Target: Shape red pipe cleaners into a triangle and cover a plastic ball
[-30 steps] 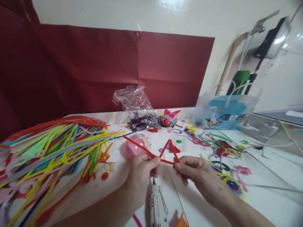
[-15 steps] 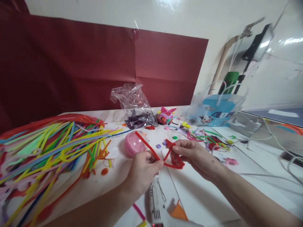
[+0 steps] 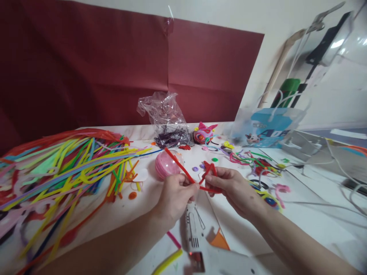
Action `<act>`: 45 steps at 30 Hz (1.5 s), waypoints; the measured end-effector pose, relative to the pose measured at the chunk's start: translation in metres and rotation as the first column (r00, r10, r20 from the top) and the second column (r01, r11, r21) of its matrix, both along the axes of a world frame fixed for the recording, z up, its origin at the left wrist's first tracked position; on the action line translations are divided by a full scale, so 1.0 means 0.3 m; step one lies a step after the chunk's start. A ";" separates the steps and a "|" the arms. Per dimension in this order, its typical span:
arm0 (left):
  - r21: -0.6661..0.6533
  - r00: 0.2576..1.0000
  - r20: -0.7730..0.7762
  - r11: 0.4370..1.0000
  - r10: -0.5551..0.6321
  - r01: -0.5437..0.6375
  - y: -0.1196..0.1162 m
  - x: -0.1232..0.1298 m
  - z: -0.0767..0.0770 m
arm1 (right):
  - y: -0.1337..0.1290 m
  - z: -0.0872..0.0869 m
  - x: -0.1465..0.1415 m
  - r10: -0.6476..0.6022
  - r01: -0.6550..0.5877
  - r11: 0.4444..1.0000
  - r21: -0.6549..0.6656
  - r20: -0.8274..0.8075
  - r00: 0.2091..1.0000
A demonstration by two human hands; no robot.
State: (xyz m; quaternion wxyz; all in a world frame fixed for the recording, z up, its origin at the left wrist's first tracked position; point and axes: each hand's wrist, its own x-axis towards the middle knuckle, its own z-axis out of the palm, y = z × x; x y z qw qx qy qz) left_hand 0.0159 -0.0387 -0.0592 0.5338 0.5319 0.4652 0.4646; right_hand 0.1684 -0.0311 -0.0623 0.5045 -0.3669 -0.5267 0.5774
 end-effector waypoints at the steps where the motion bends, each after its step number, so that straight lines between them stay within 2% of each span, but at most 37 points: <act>1: 0.000 1.000 -0.015 1.000 -0.012 0.012 -0.001 0.000 -0.002 | 0.002 -0.003 -0.002 0.013 -0.013 1.000 -0.002 0.015 1.000; 5: 0.003 0.999 -0.033 1.000 -0.014 0.014 0.003 -0.001 -0.006 | 0.003 -0.015 -0.005 0.025 -0.028 0.999 0.038 0.079 0.997; 10: 0.024 0.995 0.025 0.995 0.095 -0.096 0.017 -0.006 -0.001 | 0.001 -0.021 0.008 0.001 -0.005 1.000 0.026 0.144 0.990; 15: 0.010 0.988 0.025 0.988 0.152 -0.152 0.030 -0.006 -0.006 | -0.003 -0.032 0.013 0.032 -0.037 0.999 0.037 0.134 0.991; 21: -0.016 0.982 0.049 0.983 0.181 -0.181 0.028 0.001 -0.006 | -0.019 -0.038 -0.003 0.012 -0.030 0.994 0.103 0.169 0.986; 27: -0.085 0.976 0.126 0.982 0.180 -0.170 0.021 0.007 0.000 | -0.028 -0.036 -0.009 0.003 -0.032 0.993 0.116 0.242 0.970; 35: -0.199 0.958 0.257 0.977 0.126 -0.075 0.019 -0.005 0.004 | -0.014 -0.049 0.001 0.017 -0.058 0.992 0.114 0.329 0.944; 39: -0.185 0.959 0.259 0.980 0.118 -0.070 0.018 -0.008 0.001 | -0.012 -0.049 0.006 0.032 -0.062 0.993 0.097 0.286 0.958; 42: -0.095 0.977 0.189 0.992 0.097 -0.080 0.011 0.000 -0.006 | -0.016 -0.047 0.004 0.045 -0.059 0.995 0.076 0.172 0.984; 45: -0.006 0.993 0.107 0.999 0.042 -0.041 0.001 0.011 -0.017 | -0.019 -0.049 -0.003 0.072 -0.076 0.995 0.064 0.054 0.996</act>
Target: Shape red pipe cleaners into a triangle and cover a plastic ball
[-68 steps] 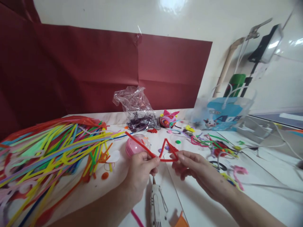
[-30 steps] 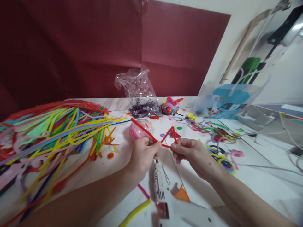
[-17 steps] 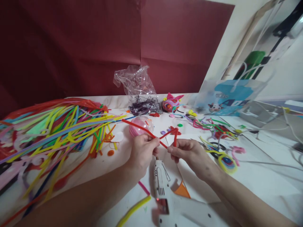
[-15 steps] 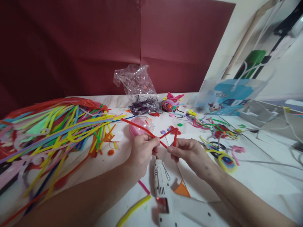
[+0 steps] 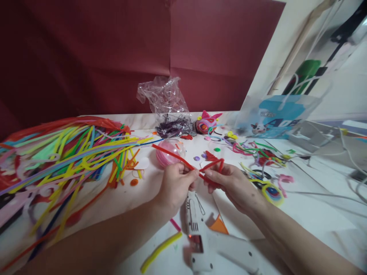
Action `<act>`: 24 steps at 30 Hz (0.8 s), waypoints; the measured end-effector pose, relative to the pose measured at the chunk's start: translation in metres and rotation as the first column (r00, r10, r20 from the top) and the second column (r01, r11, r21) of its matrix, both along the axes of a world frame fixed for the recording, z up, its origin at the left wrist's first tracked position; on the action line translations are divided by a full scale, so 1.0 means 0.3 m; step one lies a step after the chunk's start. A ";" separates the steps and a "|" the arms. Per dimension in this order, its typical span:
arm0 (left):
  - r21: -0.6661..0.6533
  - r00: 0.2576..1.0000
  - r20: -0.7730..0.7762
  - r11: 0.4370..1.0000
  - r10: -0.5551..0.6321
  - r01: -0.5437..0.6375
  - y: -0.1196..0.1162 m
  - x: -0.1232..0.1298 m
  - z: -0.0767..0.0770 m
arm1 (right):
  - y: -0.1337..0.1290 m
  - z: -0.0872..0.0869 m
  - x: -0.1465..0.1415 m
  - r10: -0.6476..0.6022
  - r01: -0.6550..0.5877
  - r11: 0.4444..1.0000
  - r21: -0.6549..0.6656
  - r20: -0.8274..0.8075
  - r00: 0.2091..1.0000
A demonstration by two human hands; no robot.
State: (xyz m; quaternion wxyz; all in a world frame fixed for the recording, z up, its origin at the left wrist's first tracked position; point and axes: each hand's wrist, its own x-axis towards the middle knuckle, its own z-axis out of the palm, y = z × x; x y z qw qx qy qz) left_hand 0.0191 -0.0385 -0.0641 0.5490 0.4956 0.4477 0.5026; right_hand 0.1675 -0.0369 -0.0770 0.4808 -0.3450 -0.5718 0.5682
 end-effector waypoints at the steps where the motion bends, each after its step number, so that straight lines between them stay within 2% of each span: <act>1: 0.020 1.000 -0.018 1.000 -0.011 0.011 -0.002 0.003 -0.004 | -0.001 -0.002 -0.002 0.014 -0.014 1.000 0.000 -0.019 1.000; 5: 0.052 0.998 -0.060 0.998 -0.021 0.024 -0.002 0.007 -0.016 | -0.005 -0.014 -0.009 0.019 -0.019 1.000 0.002 -0.034 0.999; 10: 0.016 0.997 -0.071 0.999 -0.035 0.037 -0.002 0.006 -0.019 | -0.012 -0.015 -0.007 -0.039 0.035 0.997 -0.065 -0.067 0.997; 16: -0.001 0.990 -0.118 0.997 -0.076 0.077 -0.007 0.004 -0.020 | -0.014 -0.005 -0.008 -0.050 0.047 0.995 -0.083 -0.035 0.998; 24: 0.025 0.977 -0.200 0.996 -0.078 0.084 0.001 0.007 -0.036 | -0.016 -0.002 -0.003 -0.063 0.064 0.998 -0.009 0.040 0.997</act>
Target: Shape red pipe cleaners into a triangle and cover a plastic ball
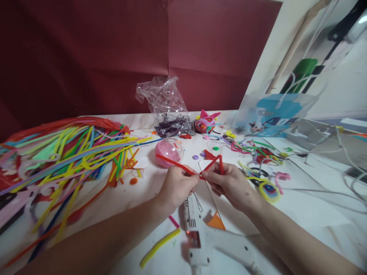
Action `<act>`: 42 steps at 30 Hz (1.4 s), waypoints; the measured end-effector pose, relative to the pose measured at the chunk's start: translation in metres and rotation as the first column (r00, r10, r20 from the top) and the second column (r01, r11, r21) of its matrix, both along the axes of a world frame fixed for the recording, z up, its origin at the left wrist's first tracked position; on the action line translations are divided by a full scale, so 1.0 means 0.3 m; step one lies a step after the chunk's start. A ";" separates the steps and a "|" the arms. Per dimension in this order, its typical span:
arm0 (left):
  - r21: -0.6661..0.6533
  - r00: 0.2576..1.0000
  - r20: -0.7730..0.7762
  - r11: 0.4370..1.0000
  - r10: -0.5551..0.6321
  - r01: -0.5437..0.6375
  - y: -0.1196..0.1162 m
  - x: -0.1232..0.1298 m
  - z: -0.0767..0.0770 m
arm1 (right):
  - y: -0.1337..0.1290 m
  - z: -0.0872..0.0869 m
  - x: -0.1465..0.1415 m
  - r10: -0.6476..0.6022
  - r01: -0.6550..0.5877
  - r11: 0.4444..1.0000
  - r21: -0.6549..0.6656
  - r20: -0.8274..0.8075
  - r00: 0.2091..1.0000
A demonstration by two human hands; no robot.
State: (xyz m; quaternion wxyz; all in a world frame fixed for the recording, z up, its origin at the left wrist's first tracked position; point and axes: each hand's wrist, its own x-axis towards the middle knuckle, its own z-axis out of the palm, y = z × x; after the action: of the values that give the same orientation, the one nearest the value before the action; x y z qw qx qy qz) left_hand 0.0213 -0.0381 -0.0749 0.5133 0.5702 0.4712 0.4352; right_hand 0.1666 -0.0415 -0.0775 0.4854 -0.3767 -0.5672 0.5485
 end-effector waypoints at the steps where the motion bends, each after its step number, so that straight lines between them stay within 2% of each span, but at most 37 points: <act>1: 0.006 1.000 -0.009 1.000 0.004 -0.003 0.002 0.000 -0.001 | 0.000 0.000 0.000 0.004 -0.004 1.000 0.008 0.001 1.000; 4: 0.029 1.000 -0.021 0.999 0.021 -0.021 0.005 0.000 -0.002 | 0.000 0.001 -0.001 0.014 -0.014 1.000 -0.003 -0.012 1.000; 8: 0.055 0.997 -0.028 0.996 0.065 -0.064 0.001 0.001 0.007 | -0.001 0.005 -0.007 -0.009 0.001 0.995 -0.097 -0.080 0.997; 11: 0.089 0.996 -0.012 0.992 0.093 -0.091 -0.004 0.002 0.016 | -0.007 0.008 -0.011 0.037 -0.050 0.988 -0.146 -0.091 0.995; 14: 0.130 0.994 0.023 0.986 0.104 -0.106 -0.007 0.003 0.024 | -0.014 0.008 -0.014 0.071 -0.078 0.986 -0.147 -0.055 0.996; 22: 0.144 0.993 0.013 0.983 0.115 -0.115 -0.025 0.016 0.024 | -0.011 0.022 -0.008 -0.005 0.001 0.991 -0.131 -0.035 0.999; 24: 0.099 0.999 -0.001 0.994 0.038 -0.037 -0.024 0.004 0.035 | -0.004 0.027 0.009 0.001 -0.001 0.994 -0.108 -0.005 1.000; 26: 0.015 0.993 -0.015 0.993 -0.119 0.119 -0.017 -0.017 0.059 | 0.004 0.032 0.035 0.037 -0.034 0.995 -0.091 0.037 0.999; 28: -0.081 0.956 -0.006 0.953 -0.293 0.291 -0.005 -0.041 0.089 | 0.011 0.039 0.061 0.089 -0.081 0.992 -0.097 0.074 0.993; 30: -0.155 0.895 0.057 0.882 -0.442 0.445 0.008 -0.057 0.114 | 0.016 0.050 0.080 0.130 -0.118 0.986 -0.114 0.096 0.987; 32: -0.219 0.868 0.122 0.840 -0.481 0.496 0.019 -0.060 0.126 | 0.019 0.067 0.085 0.155 -0.142 0.985 -0.103 0.132 0.979; 34: -0.240 0.898 0.112 0.866 -0.425 0.440 0.023 -0.049 0.126 | 0.023 0.086 0.077 0.170 -0.159 0.985 -0.066 0.196 0.966; 37: -0.207 0.958 0.041 0.936 -0.282 0.285 0.021 -0.023 0.122 | 0.032 0.113 0.058 0.163 -0.170 0.985 0.001 0.276 0.947; 40: -0.184 0.984 0.045 0.966 -0.174 0.180 0.025 -0.019 0.135 | 0.026 0.128 0.055 0.128 -0.147 0.987 0.063 0.244 0.961; 42: -0.160 0.993 0.081 0.982 -0.091 0.103 0.034 -0.039 0.159 | -0.007 0.130 0.066 0.099 -0.136 0.985 0.111 0.290 0.952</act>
State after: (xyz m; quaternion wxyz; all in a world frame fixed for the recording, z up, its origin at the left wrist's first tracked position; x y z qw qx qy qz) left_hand 0.0096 -0.0279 -0.0273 0.5958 0.5321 0.4580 0.3900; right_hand 0.1864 -0.0436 -0.0385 0.3890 -0.3847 -0.6865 0.4789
